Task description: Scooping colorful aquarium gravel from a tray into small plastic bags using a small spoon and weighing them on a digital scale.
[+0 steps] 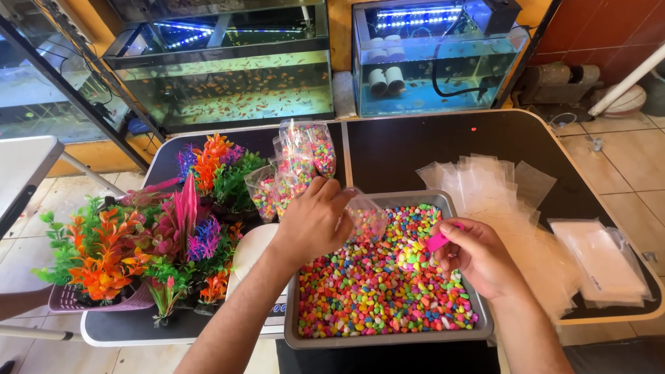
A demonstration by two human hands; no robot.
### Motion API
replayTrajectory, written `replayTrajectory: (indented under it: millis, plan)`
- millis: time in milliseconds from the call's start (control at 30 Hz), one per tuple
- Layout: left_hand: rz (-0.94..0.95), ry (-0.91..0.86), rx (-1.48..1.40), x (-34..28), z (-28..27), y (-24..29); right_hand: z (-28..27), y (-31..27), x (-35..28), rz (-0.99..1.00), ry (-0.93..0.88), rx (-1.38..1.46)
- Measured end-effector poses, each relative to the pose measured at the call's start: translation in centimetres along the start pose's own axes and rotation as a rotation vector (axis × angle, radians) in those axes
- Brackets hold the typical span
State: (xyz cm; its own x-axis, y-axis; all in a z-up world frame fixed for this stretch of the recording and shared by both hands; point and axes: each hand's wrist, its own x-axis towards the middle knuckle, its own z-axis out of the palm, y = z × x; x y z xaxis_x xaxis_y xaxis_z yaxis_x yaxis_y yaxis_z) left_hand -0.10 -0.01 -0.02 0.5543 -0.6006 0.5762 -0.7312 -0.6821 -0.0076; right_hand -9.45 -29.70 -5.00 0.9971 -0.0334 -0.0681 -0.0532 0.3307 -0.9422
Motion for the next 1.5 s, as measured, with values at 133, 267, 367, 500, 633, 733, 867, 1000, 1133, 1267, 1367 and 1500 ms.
replayTrajectory:
  millis: [133, 267, 367, 500, 633, 733, 867, 1000, 1133, 1267, 1367, 1500]
  plan:
    - [-0.016, -0.027, 0.058, -0.2, 0.8, -0.3, 0.2, -0.2, 0.0, -0.003, 0.002, -0.003]
    - [-0.023, -0.051, 0.064, -0.1, 1.1, -0.3, 0.7, -0.3, 0.1, 0.003, -0.006, 0.001]
    - [-0.111, -0.051, 0.022, 0.4, 0.4, 0.3, 1.6, -0.8, 0.2, 0.01, -0.014, 0.003]
    - [-0.195, -0.088, 0.003, 0.1, 1.1, 0.3, 3.0, -1.0, 0.6, 0.022, -0.024, -0.001]
    - [-0.201, -0.146, -0.084, -0.1, 0.6, 0.5, 4.4, -0.7, 1.0, 0.024, -0.026, 0.014]
    - [-0.171, -0.14, -0.195, -0.1, 0.0, 0.7, 5.2, -0.5, 1.4, 0.05, -0.021, 0.021]
    - [0.065, 0.012, -0.228, -0.2, -1.9, 1.3, 4.7, -0.8, 2.0, 0.032, 0.011, 0.04]
    - [0.169, 0.06, -0.24, -0.9, -1.4, 0.5, 3.4, -1.0, 3.2, -0.008, 0.028, 0.002]
    - [0.083, 0.023, -0.26, -1.1, -0.6, 1.5, 3.6, -2.2, 4.0, -0.038, 0.023, -0.021]
    - [-0.081, -0.064, -0.307, -0.9, -0.5, 2.6, 4.5, -3.0, 4.3, -0.066, 0.029, -0.051]
    - [-0.094, -0.101, -0.399, -0.9, -0.8, 3.3, 5.1, -3.3, 4.4, -0.069, 0.035, -0.061]
    - [-0.071, -0.096, -0.39, -1.7, 0.0, 3.0, 5.9, -3.1, 4.0, -0.055, 0.053, -0.115]
